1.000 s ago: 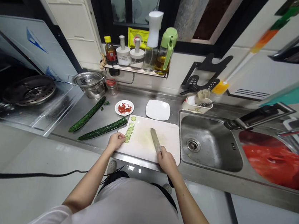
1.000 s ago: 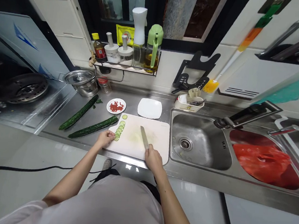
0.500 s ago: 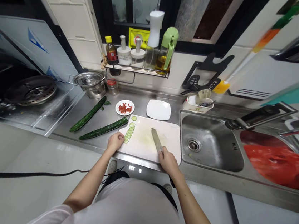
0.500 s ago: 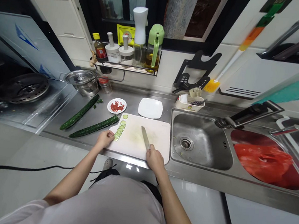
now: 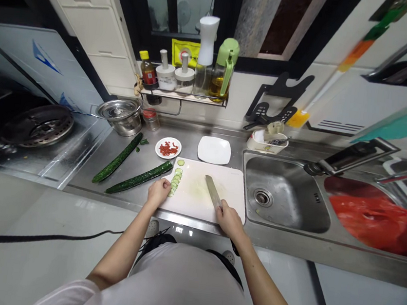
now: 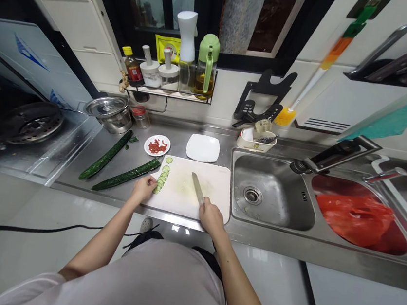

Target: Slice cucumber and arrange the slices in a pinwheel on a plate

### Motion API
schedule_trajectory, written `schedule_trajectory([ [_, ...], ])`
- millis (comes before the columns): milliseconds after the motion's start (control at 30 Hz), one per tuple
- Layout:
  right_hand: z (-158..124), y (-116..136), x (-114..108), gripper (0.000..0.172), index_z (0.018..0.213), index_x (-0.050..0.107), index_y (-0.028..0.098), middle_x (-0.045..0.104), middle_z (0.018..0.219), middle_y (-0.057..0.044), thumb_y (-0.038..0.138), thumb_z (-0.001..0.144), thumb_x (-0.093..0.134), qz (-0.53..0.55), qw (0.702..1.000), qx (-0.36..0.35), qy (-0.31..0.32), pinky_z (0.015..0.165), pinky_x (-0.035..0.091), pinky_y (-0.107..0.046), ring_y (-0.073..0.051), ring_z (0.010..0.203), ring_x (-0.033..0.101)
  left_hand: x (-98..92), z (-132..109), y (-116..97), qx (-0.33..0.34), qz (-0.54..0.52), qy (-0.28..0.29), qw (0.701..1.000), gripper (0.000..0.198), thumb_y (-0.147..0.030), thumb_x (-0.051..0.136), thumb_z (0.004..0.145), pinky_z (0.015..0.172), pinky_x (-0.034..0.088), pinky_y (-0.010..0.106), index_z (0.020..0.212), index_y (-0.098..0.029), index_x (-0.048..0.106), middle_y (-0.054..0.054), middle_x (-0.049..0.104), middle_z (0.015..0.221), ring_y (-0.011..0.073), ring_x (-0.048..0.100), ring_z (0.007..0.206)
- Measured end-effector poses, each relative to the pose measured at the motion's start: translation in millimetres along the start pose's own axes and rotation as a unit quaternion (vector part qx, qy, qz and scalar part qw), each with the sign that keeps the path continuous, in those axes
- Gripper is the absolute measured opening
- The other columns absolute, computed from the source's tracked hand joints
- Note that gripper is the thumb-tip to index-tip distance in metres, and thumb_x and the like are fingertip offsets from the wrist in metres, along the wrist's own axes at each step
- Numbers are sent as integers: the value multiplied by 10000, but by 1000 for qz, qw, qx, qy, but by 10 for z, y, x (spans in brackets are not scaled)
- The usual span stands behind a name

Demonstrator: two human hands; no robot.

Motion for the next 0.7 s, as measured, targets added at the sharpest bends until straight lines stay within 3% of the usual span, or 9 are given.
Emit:
schedule_trajectory([
  [133, 17, -27, 15, 239, 1112, 486, 183, 672, 931, -94, 304, 985, 323, 6, 1000, 0, -1, 622, 256, -267, -196, 833, 605, -62, 154, -410, 59, 20, -12, 998, 163, -284, 573, 828, 806, 390, 273, 944, -224, 670, 46, 704, 975, 192, 610, 932],
  [267, 34, -56, 18, 239, 1124, 475, 186, 673, 937, -87, 310, 985, 325, 9, 1000, -2, -10, 608, 238, -266, -193, 831, 610, -98, 422, -832, 96, 109, -50, 988, 282, -285, 502, 872, 918, 332, 388, 1103, -232, 654, 110, 658, 1117, 274, 539, 1083],
  [367, 36, -75, 24, 241, 1128, 475, 181, 673, 929, -83, 307, 984, 327, 5, 1000, -3, -10, 603, 227, -267, -195, 840, 612, -45, 649, -1094, 132, 187, -63, 971, 304, -199, 466, 870, 955, 266, 461, 1096, -196, 668, 159, 622, 1176, 321, 474, 1146],
  [500, 19, -108, 27, 244, 1137, 476, 187, 673, 927, -74, 306, 985, 328, 2, 1000, 4, -7, 611, 232, -267, -197, 849, 612, 110, 895, -1207, 139, 258, -38, 955, 343, -114, 413, 856, 958, 225, 477, 1053, -154, 691, 193, 627, 1147, 319, 465, 1137],
  [700, 17, -170, 33, 215, 1133, 466, 191, 683, 968, -74, 296, 982, 355, 26, 1000, 14, 1, 639, 259, -258, -187, 878, 612, 226, 1033, -1144, 136, 279, -20, 951, 350, -133, 398, 865, 958, 222, 483, 1038, -133, 702, 217, 649, 1111, 333, 478, 1134],
])
Point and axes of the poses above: each hand's wrist, its own z-axis towards the middle knuckle, its own x-axis out of the palm, y = z × x, the point moved 7 cm from there along z, towards the middle knuckle
